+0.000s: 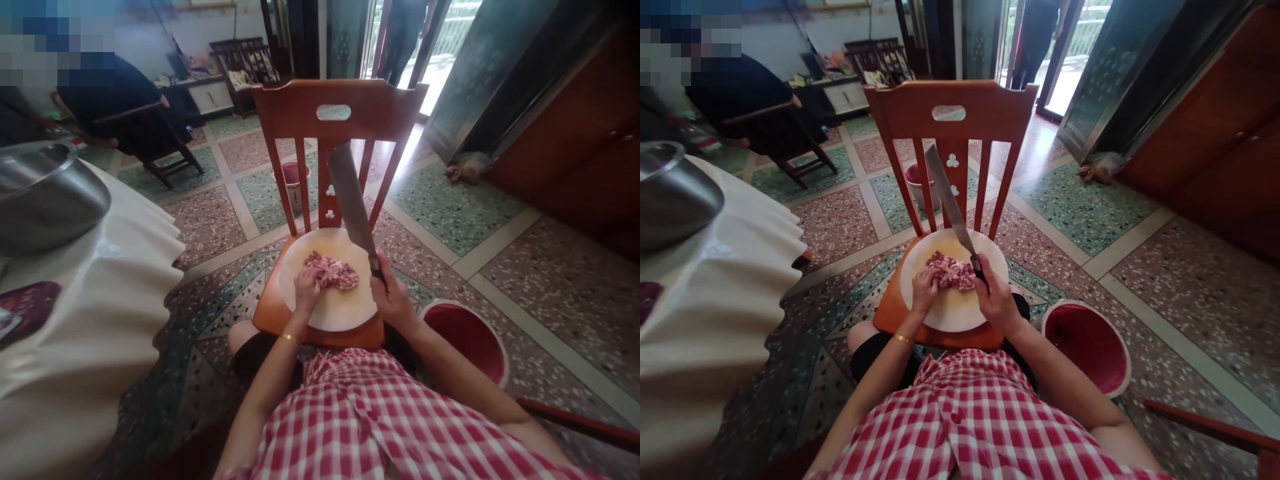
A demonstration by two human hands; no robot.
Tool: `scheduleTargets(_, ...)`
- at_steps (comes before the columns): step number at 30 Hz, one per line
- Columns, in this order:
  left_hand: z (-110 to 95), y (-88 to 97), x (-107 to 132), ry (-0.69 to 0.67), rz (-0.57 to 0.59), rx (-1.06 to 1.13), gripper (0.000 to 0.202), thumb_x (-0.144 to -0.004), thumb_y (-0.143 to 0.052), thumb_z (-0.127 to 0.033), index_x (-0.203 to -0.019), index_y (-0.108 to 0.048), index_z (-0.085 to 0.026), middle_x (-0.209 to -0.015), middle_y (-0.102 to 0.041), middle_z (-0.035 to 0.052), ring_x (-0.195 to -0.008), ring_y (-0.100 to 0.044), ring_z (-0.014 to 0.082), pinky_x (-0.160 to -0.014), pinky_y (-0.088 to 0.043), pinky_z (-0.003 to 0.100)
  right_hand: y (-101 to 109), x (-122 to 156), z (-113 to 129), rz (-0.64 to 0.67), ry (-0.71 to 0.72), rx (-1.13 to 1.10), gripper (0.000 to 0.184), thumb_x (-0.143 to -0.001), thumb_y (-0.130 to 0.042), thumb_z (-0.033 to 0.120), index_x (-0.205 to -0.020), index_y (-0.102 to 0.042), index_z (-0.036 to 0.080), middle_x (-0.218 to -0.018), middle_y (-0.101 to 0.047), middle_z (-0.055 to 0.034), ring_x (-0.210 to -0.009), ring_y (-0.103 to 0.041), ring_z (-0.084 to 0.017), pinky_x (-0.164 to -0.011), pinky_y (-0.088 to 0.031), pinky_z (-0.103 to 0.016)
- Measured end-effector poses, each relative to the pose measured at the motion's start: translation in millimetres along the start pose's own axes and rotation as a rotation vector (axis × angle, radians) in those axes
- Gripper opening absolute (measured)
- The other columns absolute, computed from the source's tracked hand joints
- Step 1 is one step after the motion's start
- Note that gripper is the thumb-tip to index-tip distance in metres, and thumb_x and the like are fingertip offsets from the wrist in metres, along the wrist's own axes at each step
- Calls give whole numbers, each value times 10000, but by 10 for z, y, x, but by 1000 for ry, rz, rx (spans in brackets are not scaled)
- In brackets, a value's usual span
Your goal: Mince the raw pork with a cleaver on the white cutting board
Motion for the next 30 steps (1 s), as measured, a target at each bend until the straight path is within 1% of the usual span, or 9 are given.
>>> scheduleTargets(2,80,75,117,68,-69,1,256,-763,-467,-107,-956,-610,-197,-997,-635,73,-1002,-525,217,-908,-371,369,-234,48,-154,42,-17,32,542,-895,-353,325,-1410,-295,163,-1249,-549,-119,-1100,-540,-257,-913,-441,-370)
scheduleTargets(6,262,82,385,172,-96,42,220,-784,-432,-119,-884,-618,-183,-873,-642,69,-886,-557,202,-839,-410,348,-597,93,-461,299,-202,64,506,-878,-388,259,-1382,-352,250,-1194,-603,-57,-1094,-554,-250,-906,-449,-396)
scheduleTargets(8,335,77,468,229,-124,70,216,-797,-420,-132,-871,-619,-175,-852,-644,67,-863,-563,197,-816,-427,343,-508,26,-329,295,-156,33,495,-889,-378,263,-1382,-344,271,-1216,-590,-34,-1113,-541,-232,-925,-436,-390)
scheduleTargets(13,288,180,391,260,-233,131,240,-841,-397,-180,-968,-601,-176,-927,-642,71,-891,-568,182,-841,-437,332,-241,-122,164,41,161,-40,501,-909,-355,286,-1403,-306,223,-1349,-466,-47,-1209,-451,-203,-995,-372,-337)
scheduleTargets(15,238,233,319,230,-262,149,240,-844,-408,-186,-1001,-590,-180,-967,-635,72,-925,-561,177,-863,-433,328,-395,-93,14,64,101,1,515,-899,-364,273,-1405,-306,196,-1324,-491,-68,-1165,-498,-215,-959,-409,-331)
scheduleTargets(19,269,243,308,206,-272,146,208,-825,-440,-176,-953,-603,-179,-926,-641,65,-910,-561,177,-856,-439,331,-737,22,-471,340,-182,122,504,-875,-410,252,-1377,-361,254,-1186,-611,-38,-1010,-609,-215,-854,-485,-325)
scheduleTargets(21,326,224,348,234,-269,143,189,-816,-450,-173,-914,-612,-173,-886,-644,64,-880,-565,179,-836,-446,330,-668,1,-438,337,-171,100,489,-890,-387,265,-1378,-356,270,-1184,-612,-26,-1032,-597,-208,-874,-472,-327)
scheduleTargets(26,186,331,266,216,-309,161,183,-827,-458,-202,-921,-612,-172,-882,-633,62,-872,-557,169,-833,-441,315,-371,-103,-55,67,38,-4,518,-914,-342,302,-1417,-272,201,-1310,-507,-67,-1146,-515,-214,-946,-416,-333)
scheduleTargets(30,-24,434,59,130,-303,124,222,-843,-422,-180,-968,-605,-175,-936,-628,74,-915,-551,172,-848,-423,319,-608,-10,-257,209,-120,86,485,-881,-412,271,-1364,-386,246,-1150,-632,-54,-954,-632,-221,-819,-498,-331)
Point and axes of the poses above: each hand's wrist, its own x-axis away from the middle knuckle, its own y-axis out of the back of the hand, z = x × y, the point moved 6 cm from there along -x, towards the middle knuckle
